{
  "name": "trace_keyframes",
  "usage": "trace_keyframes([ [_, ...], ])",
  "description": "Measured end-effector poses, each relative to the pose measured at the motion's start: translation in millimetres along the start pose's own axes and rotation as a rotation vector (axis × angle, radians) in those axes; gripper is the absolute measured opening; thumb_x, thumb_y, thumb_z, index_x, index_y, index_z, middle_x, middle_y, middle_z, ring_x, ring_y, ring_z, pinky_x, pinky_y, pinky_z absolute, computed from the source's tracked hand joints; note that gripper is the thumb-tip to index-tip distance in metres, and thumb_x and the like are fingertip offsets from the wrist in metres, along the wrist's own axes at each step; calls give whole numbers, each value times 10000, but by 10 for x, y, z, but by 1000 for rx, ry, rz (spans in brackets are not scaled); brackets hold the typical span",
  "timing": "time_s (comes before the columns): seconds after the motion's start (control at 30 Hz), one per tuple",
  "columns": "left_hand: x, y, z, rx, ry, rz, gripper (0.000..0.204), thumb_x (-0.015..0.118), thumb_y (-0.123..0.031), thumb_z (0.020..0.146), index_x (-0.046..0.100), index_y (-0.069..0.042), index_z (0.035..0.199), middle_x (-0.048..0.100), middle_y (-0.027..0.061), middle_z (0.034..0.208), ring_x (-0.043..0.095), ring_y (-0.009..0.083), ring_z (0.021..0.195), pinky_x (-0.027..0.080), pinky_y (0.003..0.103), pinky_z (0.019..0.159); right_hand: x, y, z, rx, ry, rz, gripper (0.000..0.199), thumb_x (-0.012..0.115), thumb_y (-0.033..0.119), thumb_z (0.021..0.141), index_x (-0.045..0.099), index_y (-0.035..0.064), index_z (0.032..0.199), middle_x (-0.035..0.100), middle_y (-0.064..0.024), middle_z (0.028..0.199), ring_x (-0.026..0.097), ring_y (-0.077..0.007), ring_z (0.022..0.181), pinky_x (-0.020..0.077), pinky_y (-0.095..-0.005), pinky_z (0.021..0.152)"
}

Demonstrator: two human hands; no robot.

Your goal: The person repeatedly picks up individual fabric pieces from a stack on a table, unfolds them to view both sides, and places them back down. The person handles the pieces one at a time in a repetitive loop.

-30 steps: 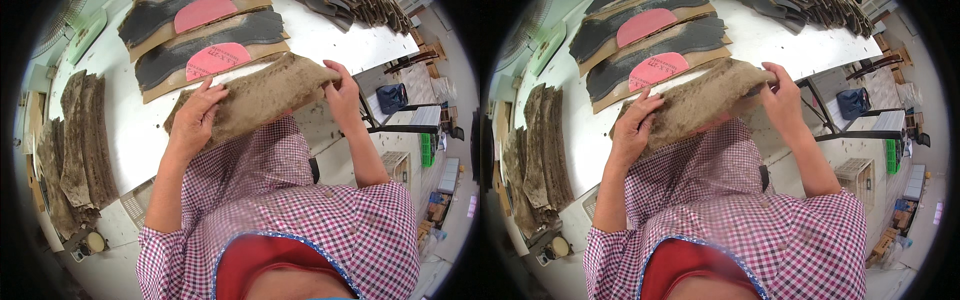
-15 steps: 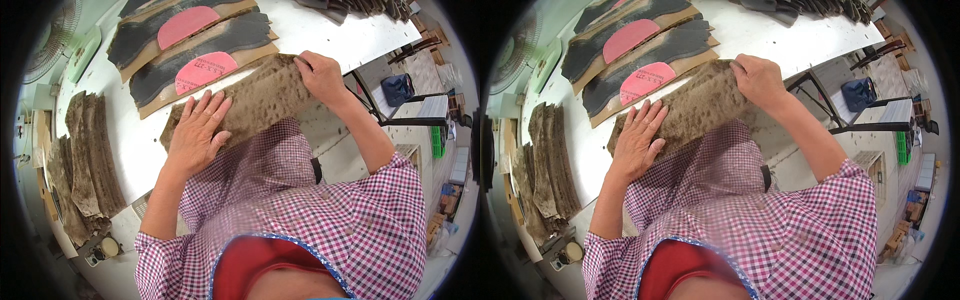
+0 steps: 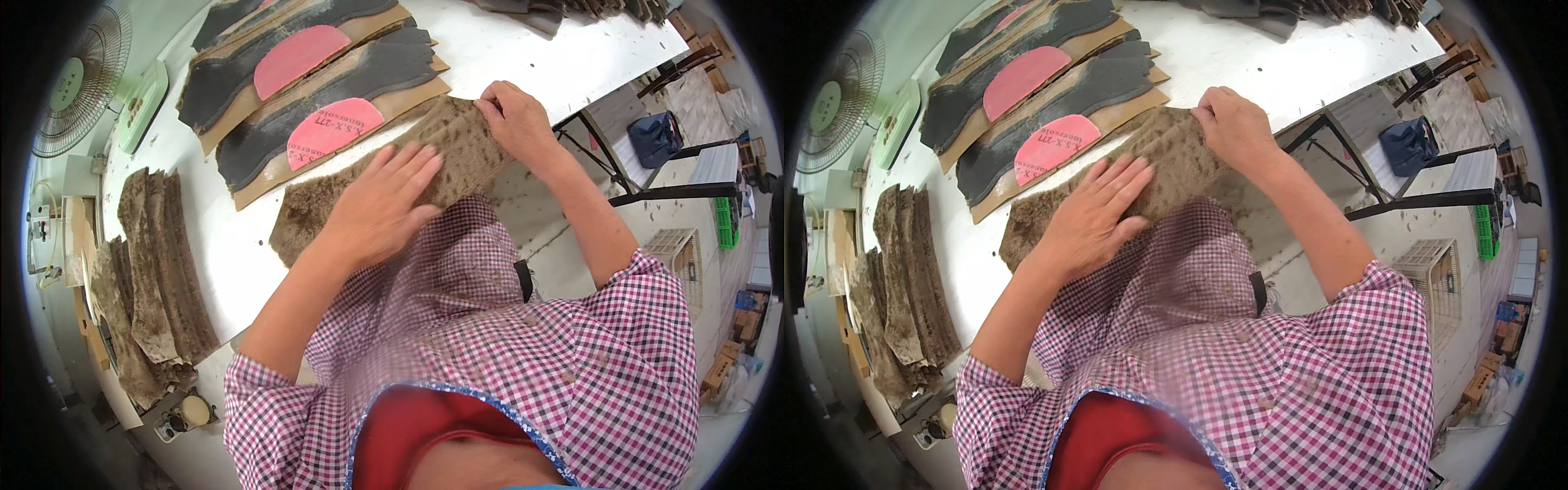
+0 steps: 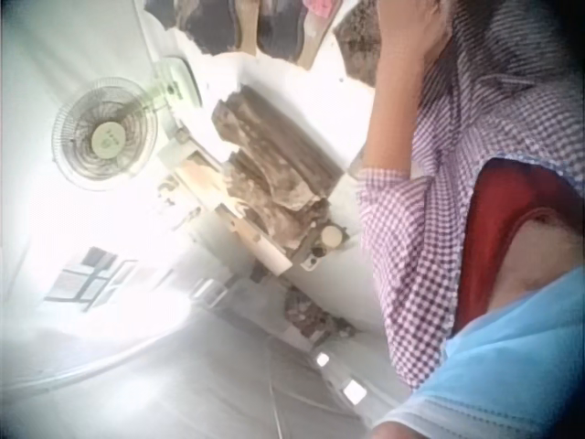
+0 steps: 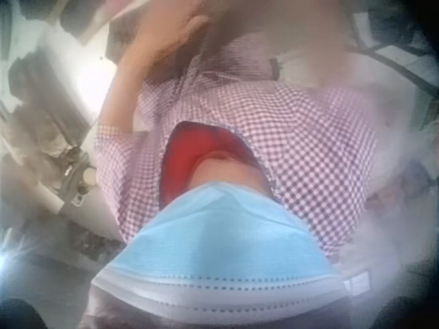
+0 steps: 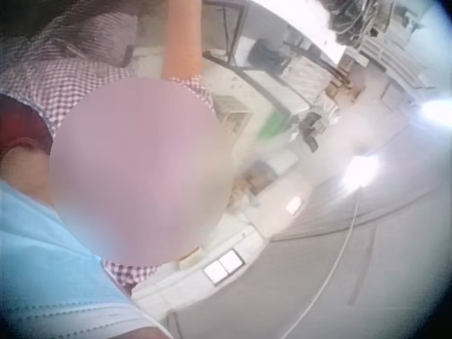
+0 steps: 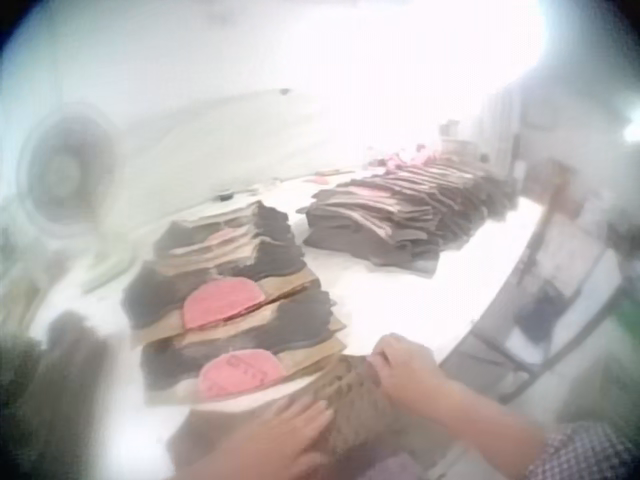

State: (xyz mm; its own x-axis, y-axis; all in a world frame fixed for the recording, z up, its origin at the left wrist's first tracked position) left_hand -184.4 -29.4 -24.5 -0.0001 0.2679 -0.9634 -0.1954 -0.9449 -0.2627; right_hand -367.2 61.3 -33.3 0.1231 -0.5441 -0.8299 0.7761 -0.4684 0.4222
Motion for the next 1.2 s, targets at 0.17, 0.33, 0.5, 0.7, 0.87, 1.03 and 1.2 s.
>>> trace_keyframes([
  [0.17, 224, -8, 582, 28, -106, 117, 601, 371, -368, 988, 270, 10, 1445, 292, 151, 1508, 232, 249, 1417, 142, 385, 1186, 50, -50, 3, 65, 16, -12, 164, 583, 186, 900, 567, 25, 873, 619, -111, 876, 616, -307, 780, 497, -396, 698],
  [0.33, 232, 47, 672, -47, -203, 67, 567, 396, -306, 968, 322, 30, 1418, 327, 180, 1484, 274, 267, 1398, 168, 388, 1176, -121, 315, -48, -10, -88, 4, 170, 554, 157, 912, 574, 8, 991, 602, -162, 1048, 603, -335, 945, 497, -401, 783],
  [0.5, 91, 144, 429, 18, -288, -114, 479, 454, -231, 932, 435, 59, 1314, 474, 229, 1338, 396, 352, 1295, 239, 445, 1138, 160, 845, -299, -196, 103, 243, 419, 447, 207, 970, 432, -15, 1325, 480, -204, 1342, 472, -337, 1236, 350, -410, 1057],
  [0.7, -104, 330, -308, -230, -510, -77, 472, 534, -157, 899, 427, 43, 1313, 488, 240, 1305, 437, 373, 1249, 329, 444, 1068, 275, 858, -330, -274, 307, -284, 562, 443, 324, 970, 339, 2, 1418, 328, -150, 1490, 257, -270, 1403, 164, -398, 1167],
  [0.87, -96, 343, -340, -214, -572, -35, 477, 593, -185, 862, 484, 48, 1264, 563, 194, 1061, 520, 350, 1043, 403, 440, 936, 324, 577, -324, -241, 281, -263, 562, 398, 316, 983, 307, 0, 1439, 318, -171, 1492, 239, -256, 1415, 125, -402, 1174],
  [1.03, -117, 400, -96, -309, -518, 66, 365, 609, -248, 858, 579, 53, 1061, 555, 187, 1005, 513, 354, 975, 420, 416, 881, 345, 384, -197, -63, 324, 150, 551, 347, 306, 999, 284, -4, 1451, 307, -182, 1499, 240, -270, 1416, 118, -387, 1174],
  [1.2, -428, 576, -560, -400, -558, -208, 251, 545, -225, 888, 606, 17, 917, 590, 216, 970, 548, 371, 929, 445, 458, 810, 294, 80, -163, 131, 204, 436, 524, 357, 335, 1002, 356, 5, 1409, 363, -178, 1462, 271, -281, 1401, 155, -380, 1159],
])
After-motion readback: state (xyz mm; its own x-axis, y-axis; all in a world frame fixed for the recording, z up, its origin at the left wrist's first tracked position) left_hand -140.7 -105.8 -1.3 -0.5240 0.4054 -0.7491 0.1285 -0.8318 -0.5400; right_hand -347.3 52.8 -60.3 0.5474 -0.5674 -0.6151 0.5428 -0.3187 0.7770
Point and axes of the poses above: each hand's wrist, its own z-axis towards the middle knuckle, its own x-axis out of the palm, y = z × x, the point moved 8 cm from there along z, towards the middle knuckle
